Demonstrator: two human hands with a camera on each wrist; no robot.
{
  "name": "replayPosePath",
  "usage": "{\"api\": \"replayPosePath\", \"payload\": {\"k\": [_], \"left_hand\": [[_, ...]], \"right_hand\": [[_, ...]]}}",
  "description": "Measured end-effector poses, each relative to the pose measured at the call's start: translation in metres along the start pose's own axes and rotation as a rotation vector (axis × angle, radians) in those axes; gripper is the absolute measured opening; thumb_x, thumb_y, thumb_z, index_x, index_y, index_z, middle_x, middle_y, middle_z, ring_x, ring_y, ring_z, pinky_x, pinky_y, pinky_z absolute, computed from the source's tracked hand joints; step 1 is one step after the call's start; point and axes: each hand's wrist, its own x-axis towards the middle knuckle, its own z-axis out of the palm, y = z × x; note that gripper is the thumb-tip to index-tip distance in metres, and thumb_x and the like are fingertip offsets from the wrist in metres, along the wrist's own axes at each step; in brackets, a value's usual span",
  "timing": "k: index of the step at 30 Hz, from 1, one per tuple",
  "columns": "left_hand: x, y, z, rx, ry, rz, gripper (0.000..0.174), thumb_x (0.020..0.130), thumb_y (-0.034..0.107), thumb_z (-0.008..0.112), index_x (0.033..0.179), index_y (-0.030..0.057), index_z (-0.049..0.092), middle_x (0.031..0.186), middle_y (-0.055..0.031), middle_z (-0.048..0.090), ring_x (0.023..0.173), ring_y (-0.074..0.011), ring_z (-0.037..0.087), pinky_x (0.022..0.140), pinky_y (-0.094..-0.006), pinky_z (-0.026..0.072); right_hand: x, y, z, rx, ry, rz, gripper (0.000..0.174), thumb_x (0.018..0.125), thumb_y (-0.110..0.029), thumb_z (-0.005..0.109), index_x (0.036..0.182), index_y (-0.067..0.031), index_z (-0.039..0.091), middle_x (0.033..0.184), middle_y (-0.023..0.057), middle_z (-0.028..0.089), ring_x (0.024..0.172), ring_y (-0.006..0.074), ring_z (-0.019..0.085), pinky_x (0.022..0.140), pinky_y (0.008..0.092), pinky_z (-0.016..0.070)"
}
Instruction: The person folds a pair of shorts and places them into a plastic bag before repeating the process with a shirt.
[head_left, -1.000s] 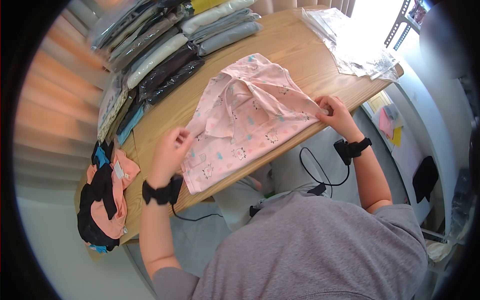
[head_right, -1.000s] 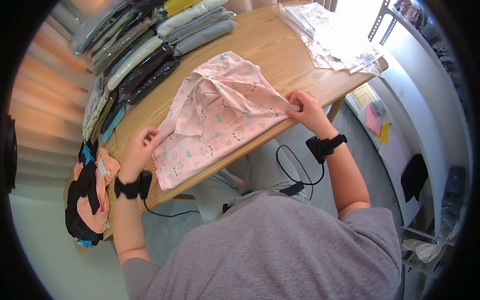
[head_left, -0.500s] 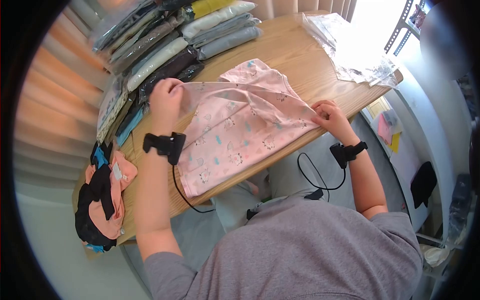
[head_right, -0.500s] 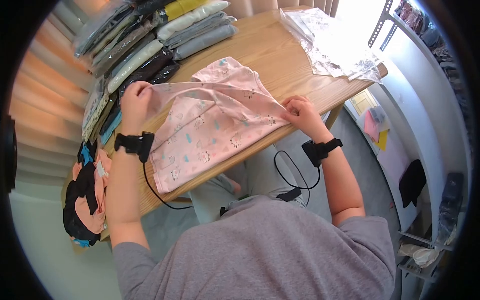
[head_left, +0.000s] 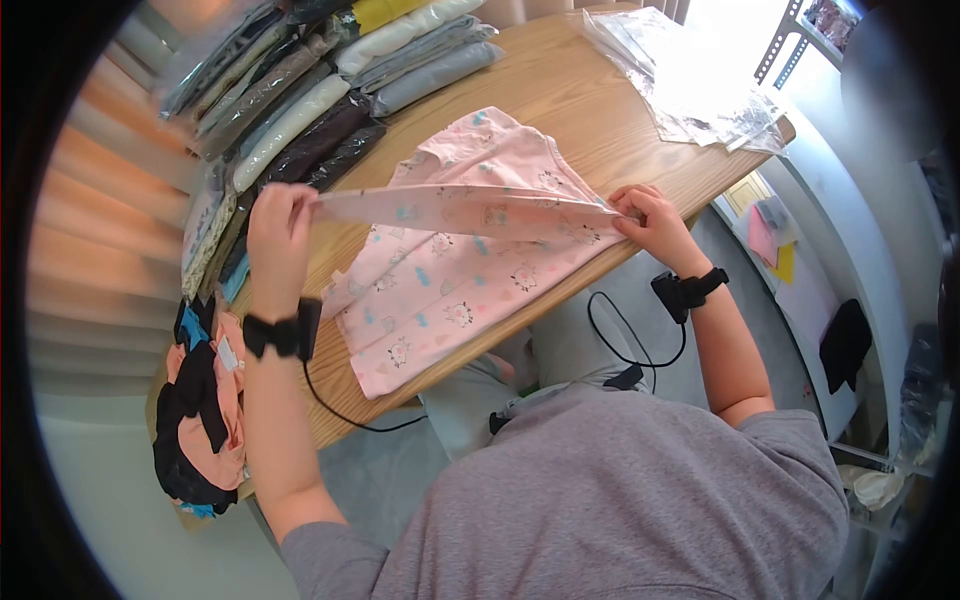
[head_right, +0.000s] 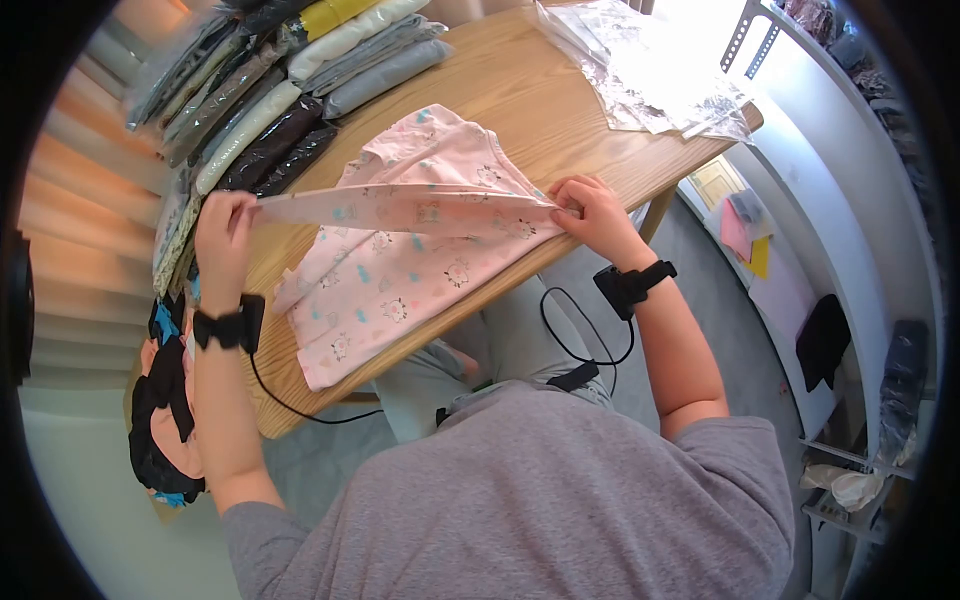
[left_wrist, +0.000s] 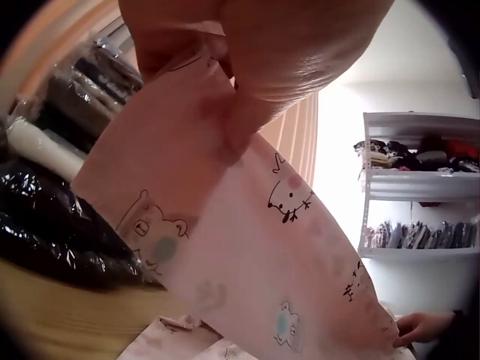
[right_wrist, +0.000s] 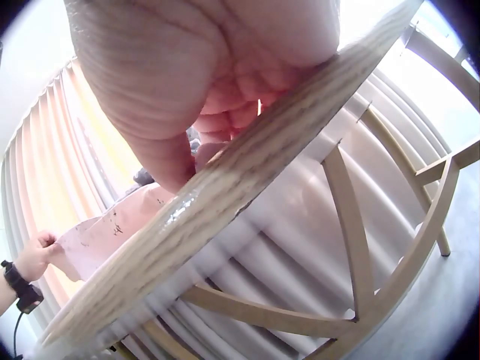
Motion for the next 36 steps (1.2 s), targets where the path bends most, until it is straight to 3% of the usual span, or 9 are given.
{"api": "replayPosePath", "payload": {"k": [3,6,12,17,19,21,23,26,36], "left_hand": [[-0.052,0.020,-0.020,0.092,-0.078,0.051,0.011,0.077,-0.002,0.058,0.086,0.0012,0.055,0.083,-0.0143,0.052,0.081,-0.0325,0.052,0.074,-0.0391,0.0410],[-0.119,0.031,-0.017,0.028,-0.203,-0.121,0.015,0.073,-0.002,0.059,0.087,0.0021,0.055,0.084,-0.0139,0.053,0.083,-0.0327,0.052,0.074,-0.0391,0.0423],[-0.155,0.045,-0.004,-0.112,-0.566,-0.392,0.020,0.069,-0.005,0.055,0.087,0.0030,0.050,0.084,-0.0132,0.051,0.084,-0.0343,0.051,0.071,-0.0400,0.0421],[-0.135,0.038,-0.020,0.027,-0.272,-0.270,0.016,0.068,-0.005,0.054,0.081,0.0010,0.046,0.076,-0.0144,0.046,0.073,-0.0334,0.048,0.064,-0.0392,0.0389],[-0.136,0.046,-0.027,0.220,-0.046,-0.011,0.015,0.068,-0.004,0.055,0.080,0.0015,0.047,0.077,-0.0139,0.047,0.074,-0.0341,0.048,0.066,-0.0402,0.0397],[-0.148,0.058,-0.021,0.249,-0.041,0.053,0.015,0.068,-0.004,0.055,0.080,0.0022,0.049,0.079,-0.0138,0.048,0.077,-0.0342,0.048,0.069,-0.0410,0.0405],[-0.159,0.064,-0.019,0.085,-0.379,-0.053,0.017,0.070,-0.002,0.056,0.086,0.0029,0.052,0.082,-0.0121,0.050,0.080,-0.0320,0.050,0.070,-0.0417,0.0420],[-0.183,0.056,-0.011,-0.005,-0.509,-0.143,0.016,0.069,-0.002,0.057,0.083,0.0030,0.051,0.081,-0.0126,0.049,0.081,-0.0319,0.050,0.069,-0.0417,0.0414],[-0.189,0.066,-0.020,-0.130,-0.419,-0.291,0.015,0.064,-0.010,0.049,0.073,0.0002,0.044,0.077,-0.0139,0.045,0.079,-0.0332,0.045,0.068,-0.0408,0.0371]], "right_hand": [[-0.001,-0.006,-0.002,0.041,-0.008,0.051,0.014,0.076,-0.005,0.063,0.083,-0.0026,0.051,0.105,0.0060,0.061,0.100,0.0209,0.051,0.075,0.0282,0.0455],[-0.002,-0.009,0.003,0.159,0.024,0.125,0.012,0.074,-0.007,0.062,0.081,-0.0035,0.053,0.099,0.0061,0.063,0.097,0.0254,0.053,0.081,0.0329,0.0452],[-0.002,-0.006,0.002,0.056,0.035,0.026,0.011,0.075,-0.004,0.060,0.084,-0.0033,0.053,0.101,0.0054,0.062,0.097,0.0221,0.053,0.070,0.0294,0.0476],[-0.001,-0.009,0.003,0.098,0.020,0.098,0.010,0.076,-0.003,0.060,0.085,-0.0031,0.056,0.101,0.0047,0.062,0.097,0.0199,0.052,0.067,0.0273,0.0464],[-0.001,-0.007,0.004,0.094,0.010,0.091,0.010,0.076,-0.003,0.061,0.085,-0.0031,0.057,0.102,0.0042,0.062,0.097,0.0195,0.052,0.066,0.0268,0.0457],[0.000,-0.006,0.005,0.083,-0.011,0.079,0.010,0.076,-0.003,0.061,0.085,-0.0031,0.058,0.103,0.0038,0.061,0.097,0.0192,0.052,0.066,0.0263,0.0451],[0.000,-0.007,0.005,0.107,0.003,0.123,0.009,0.076,-0.002,0.061,0.084,-0.0032,0.059,0.105,0.0031,0.061,0.097,0.0182,0.052,0.066,0.0251,0.0437],[0.000,-0.009,0.004,0.100,-0.017,0.128,0.008,0.076,-0.002,0.061,0.084,-0.0031,0.059,0.107,0.0036,0.061,0.098,0.0175,0.051,0.067,0.0248,0.0433],[0.000,-0.002,0.009,0.091,-0.010,0.107,0.010,0.076,-0.002,0.060,0.085,-0.0037,0.060,0.107,0.0030,0.060,0.095,0.0163,0.052,0.066,0.0242,0.0429]]}}
